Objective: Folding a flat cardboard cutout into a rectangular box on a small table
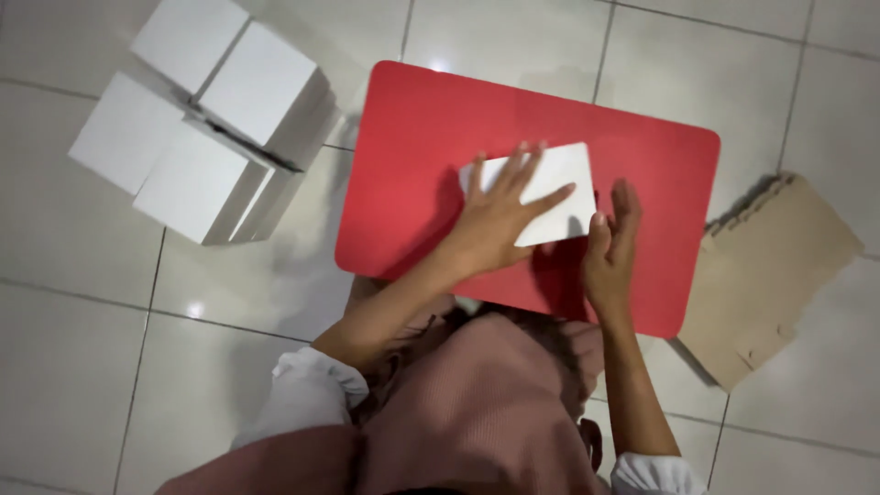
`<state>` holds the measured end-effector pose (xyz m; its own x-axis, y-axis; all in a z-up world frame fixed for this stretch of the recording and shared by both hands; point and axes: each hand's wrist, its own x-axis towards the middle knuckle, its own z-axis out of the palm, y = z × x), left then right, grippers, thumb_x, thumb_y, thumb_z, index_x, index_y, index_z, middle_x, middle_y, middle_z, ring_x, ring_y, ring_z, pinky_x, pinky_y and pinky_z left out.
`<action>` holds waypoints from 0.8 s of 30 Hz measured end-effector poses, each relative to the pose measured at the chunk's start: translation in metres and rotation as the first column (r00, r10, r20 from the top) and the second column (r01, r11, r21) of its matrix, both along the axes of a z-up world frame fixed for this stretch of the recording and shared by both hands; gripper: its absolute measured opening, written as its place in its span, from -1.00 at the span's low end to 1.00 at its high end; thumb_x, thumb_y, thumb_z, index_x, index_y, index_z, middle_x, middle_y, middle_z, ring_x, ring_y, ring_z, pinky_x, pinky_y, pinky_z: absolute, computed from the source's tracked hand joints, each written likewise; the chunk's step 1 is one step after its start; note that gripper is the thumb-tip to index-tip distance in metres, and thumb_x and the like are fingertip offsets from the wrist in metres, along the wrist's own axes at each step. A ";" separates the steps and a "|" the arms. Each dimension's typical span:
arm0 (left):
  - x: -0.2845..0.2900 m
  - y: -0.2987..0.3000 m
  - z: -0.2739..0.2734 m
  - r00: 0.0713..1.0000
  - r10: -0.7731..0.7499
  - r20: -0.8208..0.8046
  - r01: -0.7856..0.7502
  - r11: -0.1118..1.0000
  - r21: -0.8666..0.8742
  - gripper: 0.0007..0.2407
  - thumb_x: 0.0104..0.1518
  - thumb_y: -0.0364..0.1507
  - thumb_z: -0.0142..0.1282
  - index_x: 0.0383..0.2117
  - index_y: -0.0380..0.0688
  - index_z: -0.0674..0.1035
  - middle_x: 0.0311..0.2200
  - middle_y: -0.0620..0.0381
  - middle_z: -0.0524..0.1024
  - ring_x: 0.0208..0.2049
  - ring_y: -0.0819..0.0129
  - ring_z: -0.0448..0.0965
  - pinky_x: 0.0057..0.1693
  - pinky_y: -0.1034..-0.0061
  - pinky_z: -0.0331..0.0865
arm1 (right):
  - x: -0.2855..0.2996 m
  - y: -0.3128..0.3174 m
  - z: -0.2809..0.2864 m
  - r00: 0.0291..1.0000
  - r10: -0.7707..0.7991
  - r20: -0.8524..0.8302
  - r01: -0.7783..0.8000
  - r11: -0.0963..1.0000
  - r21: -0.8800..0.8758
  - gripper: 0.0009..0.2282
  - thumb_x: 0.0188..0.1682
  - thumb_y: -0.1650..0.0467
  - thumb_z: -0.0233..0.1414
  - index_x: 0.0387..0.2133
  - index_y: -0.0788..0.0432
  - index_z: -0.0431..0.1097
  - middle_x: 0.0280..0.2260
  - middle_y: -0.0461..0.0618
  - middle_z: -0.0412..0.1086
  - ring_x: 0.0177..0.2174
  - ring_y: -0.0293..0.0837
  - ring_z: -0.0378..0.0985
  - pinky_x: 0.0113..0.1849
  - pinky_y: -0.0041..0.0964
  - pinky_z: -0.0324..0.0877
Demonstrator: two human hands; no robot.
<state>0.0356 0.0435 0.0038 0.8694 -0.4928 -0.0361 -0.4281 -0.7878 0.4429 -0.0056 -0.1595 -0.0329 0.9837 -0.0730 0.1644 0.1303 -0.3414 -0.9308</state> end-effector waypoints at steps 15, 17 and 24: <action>-0.107 0.053 -0.057 0.892 0.417 -0.178 -0.406 0.561 -0.722 -0.41 0.41 -0.32 -0.35 0.41 -0.42 -0.27 0.44 -0.43 -0.29 0.45 -0.29 -0.25 0.49 -0.05 -0.22 | -0.012 0.071 -0.043 0.983 -0.086 -0.160 0.098 0.993 0.069 -0.56 0.30 0.19 -0.28 0.30 0.19 0.19 0.29 0.19 0.15 0.29 0.07 0.11 0.31 0.03 -0.01; -0.106 0.072 -0.057 0.876 0.472 -0.100 -0.349 0.478 -0.806 -0.38 0.41 -0.35 -0.25 0.40 -0.45 -0.30 0.43 -0.44 -0.38 0.45 -0.26 -0.36 0.48 -0.05 -0.35 | -0.006 0.111 -0.012 0.982 0.012 -0.190 0.001 0.998 0.068 -0.56 0.28 0.19 -0.30 0.34 0.14 0.12 0.32 0.14 0.11 0.31 0.02 0.09 0.34 -0.05 -0.06; -0.069 0.206 -0.018 0.606 0.792 0.080 -0.291 0.314 -0.903 -0.46 0.46 -0.35 -0.35 0.45 -0.36 -0.20 0.47 -0.30 -0.38 0.49 -0.13 -0.36 0.52 0.08 -0.43 | 0.051 0.291 0.049 0.924 0.376 -0.069 -0.348 0.902 0.256 -0.54 0.31 0.22 -0.32 0.38 0.24 0.00 0.37 0.33 -0.03 0.35 0.20 -0.04 0.33 0.17 -0.09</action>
<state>-0.0335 0.2493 -0.0147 0.6968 0.5145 0.4998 -0.3577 -0.3547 0.8639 0.0452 0.1319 0.0163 0.9603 0.2694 0.0721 0.0916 -0.0607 -0.9939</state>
